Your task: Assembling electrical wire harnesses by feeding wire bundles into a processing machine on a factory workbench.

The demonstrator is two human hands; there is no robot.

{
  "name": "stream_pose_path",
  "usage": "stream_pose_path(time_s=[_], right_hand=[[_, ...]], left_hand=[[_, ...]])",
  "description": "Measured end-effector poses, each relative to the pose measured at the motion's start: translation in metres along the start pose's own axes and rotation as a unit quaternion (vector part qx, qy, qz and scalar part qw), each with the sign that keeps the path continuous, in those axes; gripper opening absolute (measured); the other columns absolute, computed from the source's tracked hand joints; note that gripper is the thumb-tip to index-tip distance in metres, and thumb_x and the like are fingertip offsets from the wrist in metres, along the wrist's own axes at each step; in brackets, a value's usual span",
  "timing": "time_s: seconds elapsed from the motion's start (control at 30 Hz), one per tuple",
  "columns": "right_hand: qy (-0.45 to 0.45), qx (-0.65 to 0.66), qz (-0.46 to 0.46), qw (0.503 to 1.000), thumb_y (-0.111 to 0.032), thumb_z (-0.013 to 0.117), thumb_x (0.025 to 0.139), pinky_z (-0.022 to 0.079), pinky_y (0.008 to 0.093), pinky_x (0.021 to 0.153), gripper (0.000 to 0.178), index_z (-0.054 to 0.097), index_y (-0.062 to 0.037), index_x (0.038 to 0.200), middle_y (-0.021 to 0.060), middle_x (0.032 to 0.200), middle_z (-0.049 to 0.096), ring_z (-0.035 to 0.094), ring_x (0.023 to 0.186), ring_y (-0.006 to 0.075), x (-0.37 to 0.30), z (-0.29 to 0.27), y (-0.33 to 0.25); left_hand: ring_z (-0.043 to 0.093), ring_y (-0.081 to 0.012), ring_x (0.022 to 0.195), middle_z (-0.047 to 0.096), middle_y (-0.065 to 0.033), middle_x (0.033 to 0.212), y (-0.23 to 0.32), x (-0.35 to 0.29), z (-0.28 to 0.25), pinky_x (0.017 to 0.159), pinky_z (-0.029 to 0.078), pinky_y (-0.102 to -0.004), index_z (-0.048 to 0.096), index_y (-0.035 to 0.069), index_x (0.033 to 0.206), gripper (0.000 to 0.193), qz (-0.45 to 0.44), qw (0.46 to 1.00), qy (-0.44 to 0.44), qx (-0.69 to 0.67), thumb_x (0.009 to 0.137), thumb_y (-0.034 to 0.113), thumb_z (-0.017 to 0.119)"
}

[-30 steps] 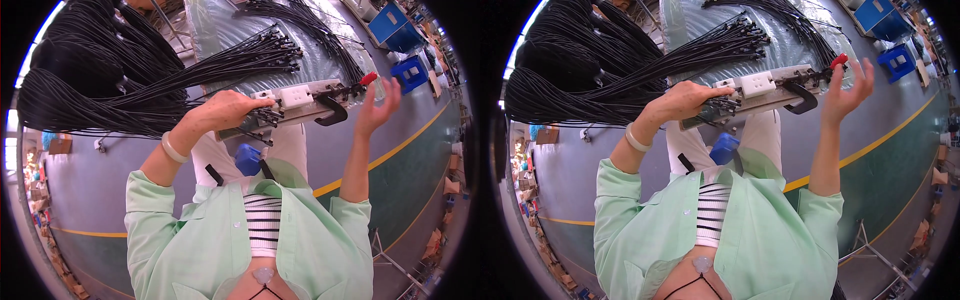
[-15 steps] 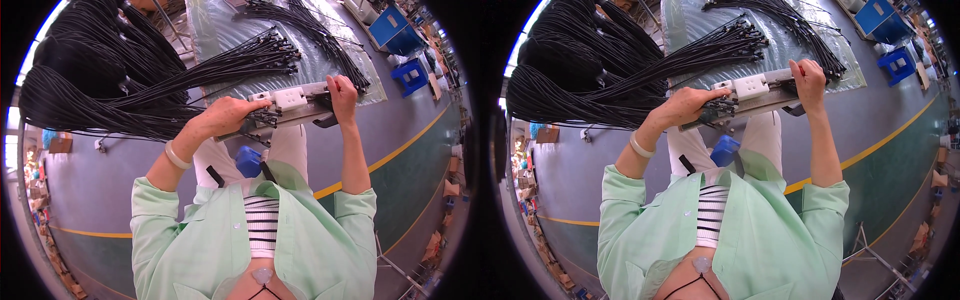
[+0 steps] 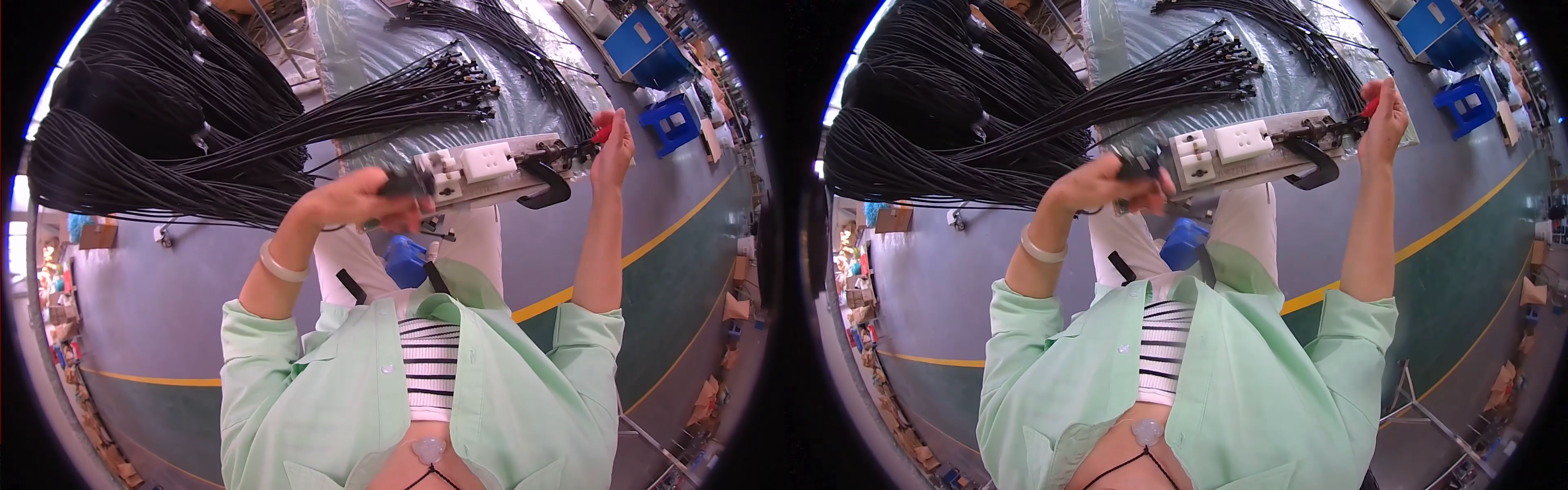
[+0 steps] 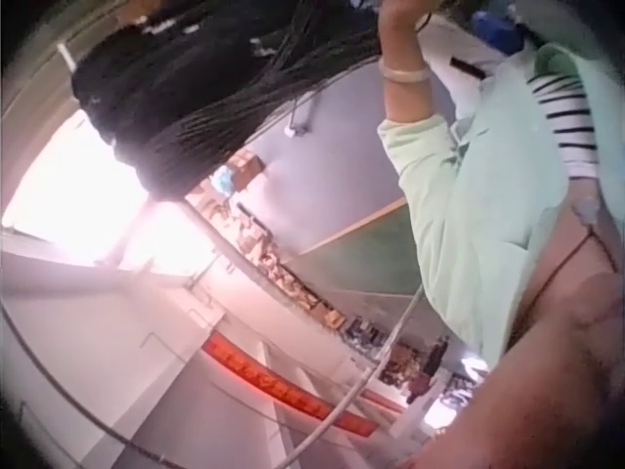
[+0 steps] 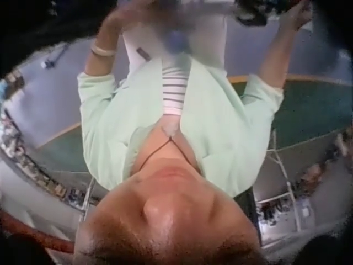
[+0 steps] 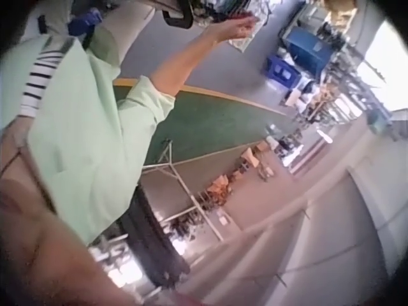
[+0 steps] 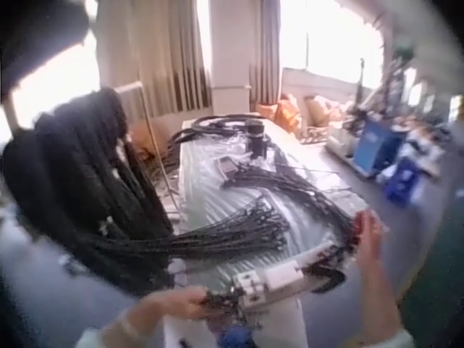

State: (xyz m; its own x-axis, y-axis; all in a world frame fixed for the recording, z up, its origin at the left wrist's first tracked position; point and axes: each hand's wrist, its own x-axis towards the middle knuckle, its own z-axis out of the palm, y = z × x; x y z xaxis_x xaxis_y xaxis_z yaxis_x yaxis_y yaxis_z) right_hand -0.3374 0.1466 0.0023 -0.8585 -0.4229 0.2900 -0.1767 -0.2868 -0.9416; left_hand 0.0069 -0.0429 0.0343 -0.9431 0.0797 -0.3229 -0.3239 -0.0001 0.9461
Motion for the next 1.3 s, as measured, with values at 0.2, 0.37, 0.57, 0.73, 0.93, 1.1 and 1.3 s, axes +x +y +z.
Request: stream_pose_path(time_s=[0.2, 0.37, 0.57, 0.73, 0.93, 1.1, 1.3], right_hand=[[-0.059, -0.297, -0.353, 0.885, 0.005, 0.064, 0.077, 0.046, 0.0284, 0.081, 0.015, 0.060, -0.0022, 0.089, 0.0080, 0.099, 0.062, 0.059, 0.091, 0.0195, -0.075, 0.058, -0.035], [-0.346, -0.129, -0.182, 0.911, 0.005, 0.069, 0.067, 0.047, 0.0297, 0.080, 0.024, 0.062, -0.0006, 0.089, 0.0096, 0.096, 0.064, 0.061, 0.094, 0.0222, -0.137, 0.111, -0.030], [-0.436, -0.212, -0.288, 0.826, -0.006, 0.073, 0.065, 0.043, 0.0328, 0.072, 0.024, 0.065, -0.0036, 0.087, 0.0078, 0.089, 0.063, 0.059, 0.080, 0.0232, -0.131, 0.113, -0.009], [-0.328, -0.288, -0.255, 0.863, -0.008, 0.072, 0.069, 0.042, 0.0323, 0.071, 0.022, 0.065, -0.0037, 0.090, 0.0045, 0.081, 0.063, 0.058, 0.079, 0.0204, -0.126, 0.109, -0.014], [-0.304, -0.195, -0.214, 0.908, 0.000, 0.071, 0.068, 0.048, 0.0286, 0.064, 0.030, 0.064, -0.0021, 0.098, 0.0077, 0.081, 0.064, 0.060, 0.072, 0.0199, -0.132, 0.110, -0.021], [-0.293, -0.155, -0.164, 0.929, 0.002, 0.071, 0.070, 0.047, 0.0250, 0.061, 0.031, 0.064, -0.0018, 0.100, 0.0057, 0.079, 0.064, 0.059, 0.068, 0.0147, -0.134, 0.108, -0.018], [-0.324, -0.103, 0.110, 0.934, 0.002, 0.069, 0.073, 0.044, 0.0212, 0.061, 0.032, 0.063, -0.0013, 0.105, 0.0044, 0.086, 0.065, 0.057, 0.069, 0.0085, -0.129, 0.106, -0.022]], left_hand=[[0.055, -0.0082, 0.071, 0.062, -0.0012, 0.079, -0.029, 0.005, 0.010, 0.068, 0.046, -0.0245, 0.064, 0.001, 0.103, 0.028, 0.077, 0.991, 0.041, 0.100, 0.095, 0.024, 0.049], [0.039, -0.0044, 0.055, 0.051, 0.0024, 0.067, -0.010, 0.010, 0.008, 0.048, 0.032, -0.0208, 0.067, 0.003, 0.099, 0.033, -0.020, 0.999, -0.006, -0.044, 0.095, 0.030, 0.049], [0.045, -0.0085, 0.058, 0.052, -0.0001, 0.069, -0.022, 0.011, 0.002, 0.052, 0.036, -0.0235, 0.066, 0.004, 0.105, 0.028, 0.011, 0.999, 0.013, 0.027, 0.093, 0.024, 0.051], [0.059, -0.0268, 0.067, 0.063, -0.0135, 0.079, -0.034, 0.006, 0.013, 0.062, 0.045, -0.0308, 0.059, 0.004, 0.114, 0.035, 0.238, 0.893, 0.235, 0.301, 0.079, 0.005, 0.061], [0.052, -0.0161, 0.065, 0.061, -0.0095, 0.077, -0.027, 0.004, 0.014, 0.064, 0.045, -0.0278, 0.057, -0.003, 0.099, 0.023, 0.216, 0.913, 0.227, 0.261, 0.076, -0.004, 0.060], [0.050, -0.0127, 0.063, 0.054, -0.0087, 0.069, -0.013, 0.000, 0.008, 0.061, 0.043, -0.0265, 0.058, -0.003, 0.100, 0.026, -0.009, 0.971, 0.182, 0.153, 0.074, -0.004, 0.060], [0.061, -0.0334, 0.073, 0.062, -0.0195, 0.080, -0.023, 0.012, 0.018, 0.064, 0.046, -0.0342, 0.061, 0.004, 0.106, 0.031, 0.239, 0.835, 0.298, 0.396, 0.075, 0.001, 0.063]])
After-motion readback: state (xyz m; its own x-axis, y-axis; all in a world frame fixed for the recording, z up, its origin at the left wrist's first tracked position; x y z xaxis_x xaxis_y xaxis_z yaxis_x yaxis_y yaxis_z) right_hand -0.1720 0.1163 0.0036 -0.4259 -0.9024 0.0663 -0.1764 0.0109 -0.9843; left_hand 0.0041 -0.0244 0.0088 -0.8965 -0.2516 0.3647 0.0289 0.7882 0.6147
